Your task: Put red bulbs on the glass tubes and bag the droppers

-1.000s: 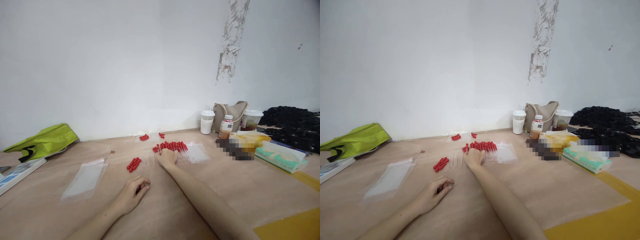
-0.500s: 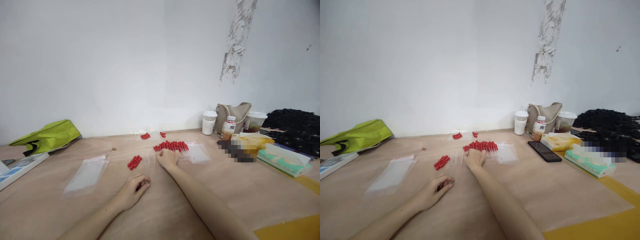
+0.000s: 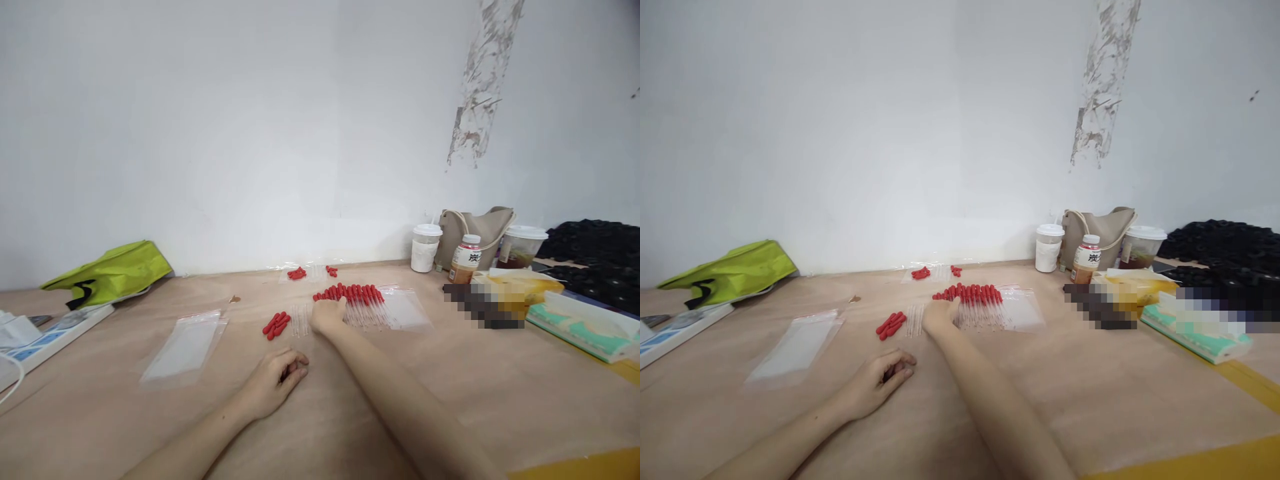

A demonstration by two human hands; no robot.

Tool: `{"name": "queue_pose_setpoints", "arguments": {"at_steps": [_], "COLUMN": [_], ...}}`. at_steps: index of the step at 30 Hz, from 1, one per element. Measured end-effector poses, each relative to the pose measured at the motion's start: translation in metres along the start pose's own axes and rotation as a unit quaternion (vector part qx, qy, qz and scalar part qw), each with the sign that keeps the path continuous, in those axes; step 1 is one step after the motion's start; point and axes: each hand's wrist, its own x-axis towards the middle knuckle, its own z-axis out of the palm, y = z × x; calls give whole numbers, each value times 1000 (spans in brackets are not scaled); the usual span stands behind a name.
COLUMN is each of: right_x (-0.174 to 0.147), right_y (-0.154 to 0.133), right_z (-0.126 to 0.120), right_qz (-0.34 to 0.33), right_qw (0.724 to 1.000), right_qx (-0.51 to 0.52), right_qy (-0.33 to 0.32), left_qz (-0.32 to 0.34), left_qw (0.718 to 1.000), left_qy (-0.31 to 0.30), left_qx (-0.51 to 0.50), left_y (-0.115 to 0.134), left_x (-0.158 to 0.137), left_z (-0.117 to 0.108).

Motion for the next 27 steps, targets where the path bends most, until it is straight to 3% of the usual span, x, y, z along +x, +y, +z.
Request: {"name": "queue_pose_setpoints", "arguments": {"at_steps": [3, 5, 9, 12, 17, 23, 27], "right_x": [-16, -39, -92, -117, -122, -121, -122], "right_y": [3, 11, 36, 52, 58, 55, 57], "right_z": [-17, -32, -54, -57, -50, -47, -48], "right_qz": [54, 37, -54, -115, -132, -148, -126], "right_qw": [998, 997, 996, 993, 985, 983, 981], "right_qx": [-29, -31, -45, 24, 90, 95, 135], "right_qy": [-33, -52, -61, -12, 66, 54, 62], "left_qz": [-2, -21, -121, -195, -214, -217, -196], "left_qw": [1000, 999, 981, 955, 955, 951, 948], "left_qy": [4, 24, 152, 210, 185, 190, 226], "left_qx": [-9, -15, 25, 79, 94, 111, 111], "left_y": [3, 0, -26, -52, -75, -80, -66], "left_x": [-1, 1, 13, 23, 27, 29, 21], "left_z": [1, 0, -15, -30, -34, -27, -30]}}
